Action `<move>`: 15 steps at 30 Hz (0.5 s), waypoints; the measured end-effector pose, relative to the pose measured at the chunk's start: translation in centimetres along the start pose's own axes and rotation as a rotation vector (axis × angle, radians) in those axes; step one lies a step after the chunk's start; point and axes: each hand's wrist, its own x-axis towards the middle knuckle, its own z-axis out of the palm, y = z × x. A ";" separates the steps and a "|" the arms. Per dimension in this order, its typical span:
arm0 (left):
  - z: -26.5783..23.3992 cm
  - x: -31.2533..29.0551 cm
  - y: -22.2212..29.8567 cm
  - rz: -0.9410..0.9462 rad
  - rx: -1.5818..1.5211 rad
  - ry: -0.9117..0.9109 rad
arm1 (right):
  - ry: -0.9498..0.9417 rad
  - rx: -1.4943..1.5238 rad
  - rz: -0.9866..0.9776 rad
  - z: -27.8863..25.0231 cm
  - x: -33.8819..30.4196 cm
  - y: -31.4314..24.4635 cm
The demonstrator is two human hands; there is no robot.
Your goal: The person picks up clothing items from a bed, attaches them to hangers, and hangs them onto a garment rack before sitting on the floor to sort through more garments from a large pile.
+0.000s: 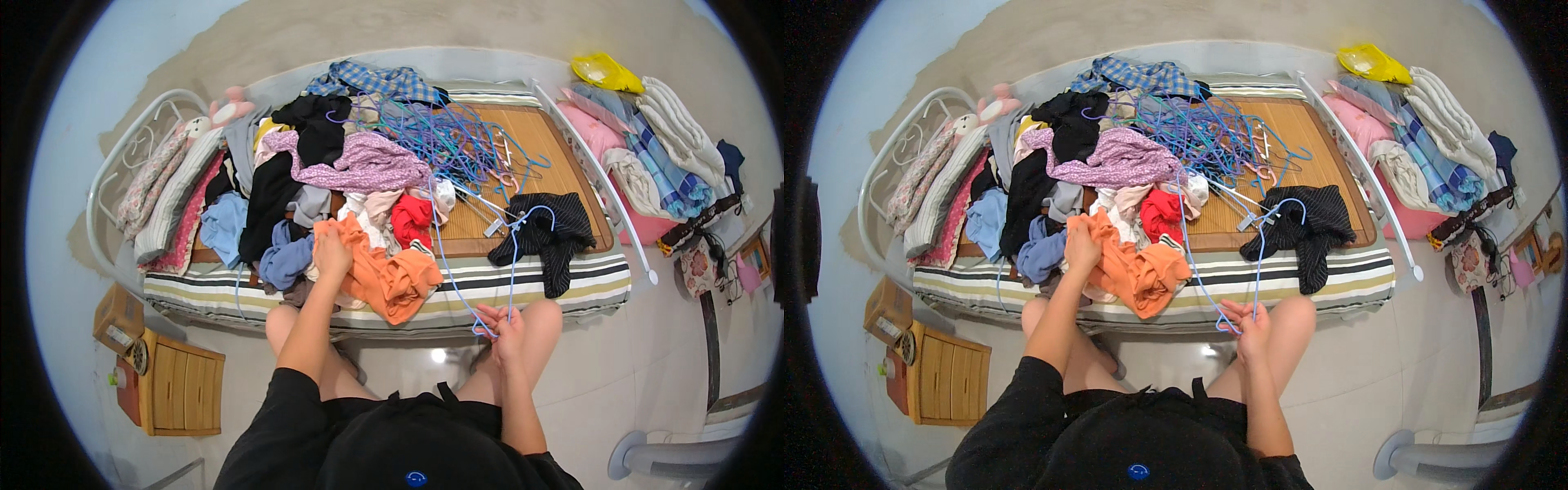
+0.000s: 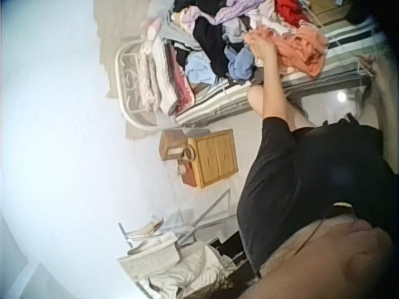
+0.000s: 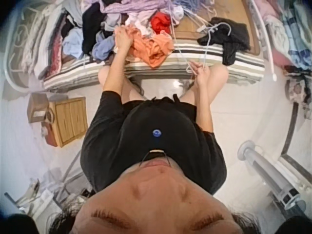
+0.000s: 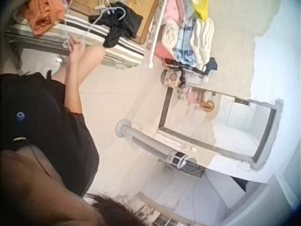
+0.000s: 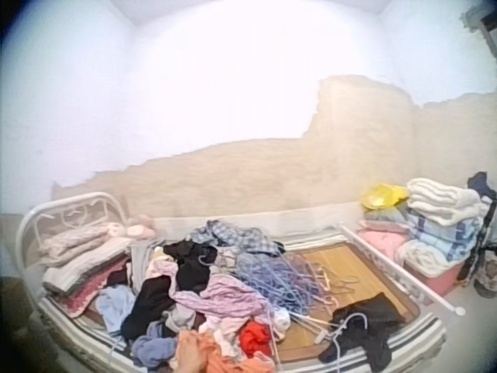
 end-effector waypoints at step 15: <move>-9.5 3.9 -6.0 -0.248 -1.149 0.379 | -0.062 0.041 -0.312 4.8 -0.8 1.5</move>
